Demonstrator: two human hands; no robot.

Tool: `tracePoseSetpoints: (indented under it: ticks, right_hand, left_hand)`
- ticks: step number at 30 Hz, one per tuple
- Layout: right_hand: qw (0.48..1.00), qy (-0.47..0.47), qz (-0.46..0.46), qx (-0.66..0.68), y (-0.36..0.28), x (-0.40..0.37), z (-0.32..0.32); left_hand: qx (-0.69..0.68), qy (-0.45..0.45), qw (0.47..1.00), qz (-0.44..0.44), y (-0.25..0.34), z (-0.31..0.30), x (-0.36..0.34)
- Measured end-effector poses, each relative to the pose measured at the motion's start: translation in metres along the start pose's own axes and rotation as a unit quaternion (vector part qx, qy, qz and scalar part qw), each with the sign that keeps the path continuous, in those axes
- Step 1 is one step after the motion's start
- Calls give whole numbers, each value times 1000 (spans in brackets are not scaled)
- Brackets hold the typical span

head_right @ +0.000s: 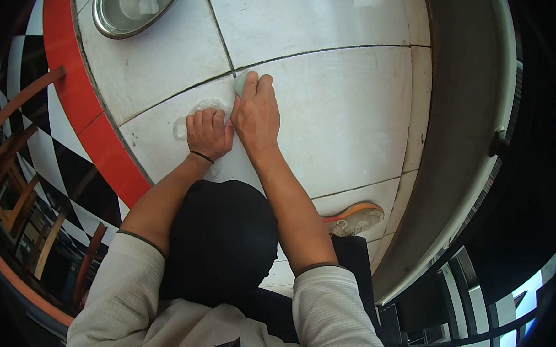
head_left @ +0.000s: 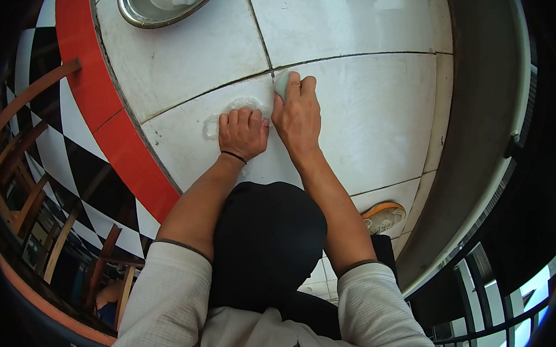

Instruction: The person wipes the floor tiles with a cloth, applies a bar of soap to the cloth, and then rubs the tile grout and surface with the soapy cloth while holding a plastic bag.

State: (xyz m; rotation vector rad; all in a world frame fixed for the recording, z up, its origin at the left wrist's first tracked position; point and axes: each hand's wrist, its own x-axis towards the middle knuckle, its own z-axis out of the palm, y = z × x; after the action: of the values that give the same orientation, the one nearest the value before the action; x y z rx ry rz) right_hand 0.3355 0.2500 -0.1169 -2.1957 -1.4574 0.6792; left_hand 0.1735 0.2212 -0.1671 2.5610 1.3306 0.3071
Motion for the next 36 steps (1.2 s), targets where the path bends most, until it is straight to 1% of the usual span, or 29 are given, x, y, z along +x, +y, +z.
tracePoseSetpoints:
  ticks: [2, 3, 4, 6, 8, 9, 12, 13, 16, 17, 20, 21, 24, 25, 26, 28, 29, 30, 32, 34, 35, 36]
  right_hand:
    - [997, -21, -70, 0, 9, -7, 0]
    - [998, -18, -53, -7, 15, 2, -10]
    - [1000, 16, -1, -22, 20, 13, -21]
    - [995, 40, 78, -38, 20, 21, -21]
    - [999, 38, 6, -22, 2, 4, -1]
    - [999, -16, -22, -26, -8, -1, 4]
    - [999, 14, 20, -36, 9, 13, -15]
    - [994, 24, 99, -31, 14, 20, -22]
    - [998, 48, 19, -37, 1, 7, 1]
    - [998, 24, -37, -35, -2, 0, 7]
    - [998, 51, 7, -46, 21, 18, -14]
    - [993, 73, 75, -55, 29, 27, -22]
    - [995, 87, 30, -36, 14, 13, -6]
    - [999, 41, -24, -15, 7, 2, 1]
    - [999, -10, -46, -24, 9, -3, 3]
    - [998, 28, -35, -33, 28, 13, -20]
    - [995, 89, 7, -54, 47, 27, -28]
    - [990, 112, 50, -76, 55, 39, -39]
    - [983, 131, 111, -67, 48, 39, -34]
    - [996, 81, 37, -16, 21, 16, -12]
    - [1000, -6, 3, -2, 10, 4, -10]
    - [998, -51, -43, -15, 15, 2, -13]
  left_hand:
    - [-3, 8, 1000, 2, 0, -1, -1]
    - [-5, 13, 1000, 1, 1, 0, 0]
    - [-8, 8, 1000, 0, 2, 1, -3]
    - [-7, 7, 1000, 0, -1, 2, -2]
    - [-6, -2, 1000, -3, -2, 2, -4]
    - [-7, -4, 1000, -4, -1, 2, -2]
    - [-5, 13, 1000, 0, 0, 3, -1]
    - [-7, 11, 1000, -1, -1, 3, -4]
    - [-8, 9, 1000, 2, -2, 2, -2]
    - [-6, 7, 1000, 1, -1, 0, -1]
    - [-13, 5, 1000, 5, -1, 3, 2]
    - [-16, 3, 1000, 1, -2, 2, -2]
    - [-18, 7, 1000, 7, -3, 2, -2]
    - [-16, 7, 1000, 7, -3, 1, 0]
    - [-15, 6, 1000, 5, -1, 0, -1]
    - [-16, 6, 1000, 5, -1, 2, 2]
    - [-16, 5, 1000, 5, -1, 3, 2]
    - [-15, 1, 1000, 4, -2, 2, -2]
    - [-13, -1, 1000, 1, -1, 0, -6]
    - [-12, 12, 1000, 11, -3, 2, 6]
    - [-12, 12, 1000, 12, -2, 0, 5]
    - [-14, 11, 1000, 12, -1, -1, 2]
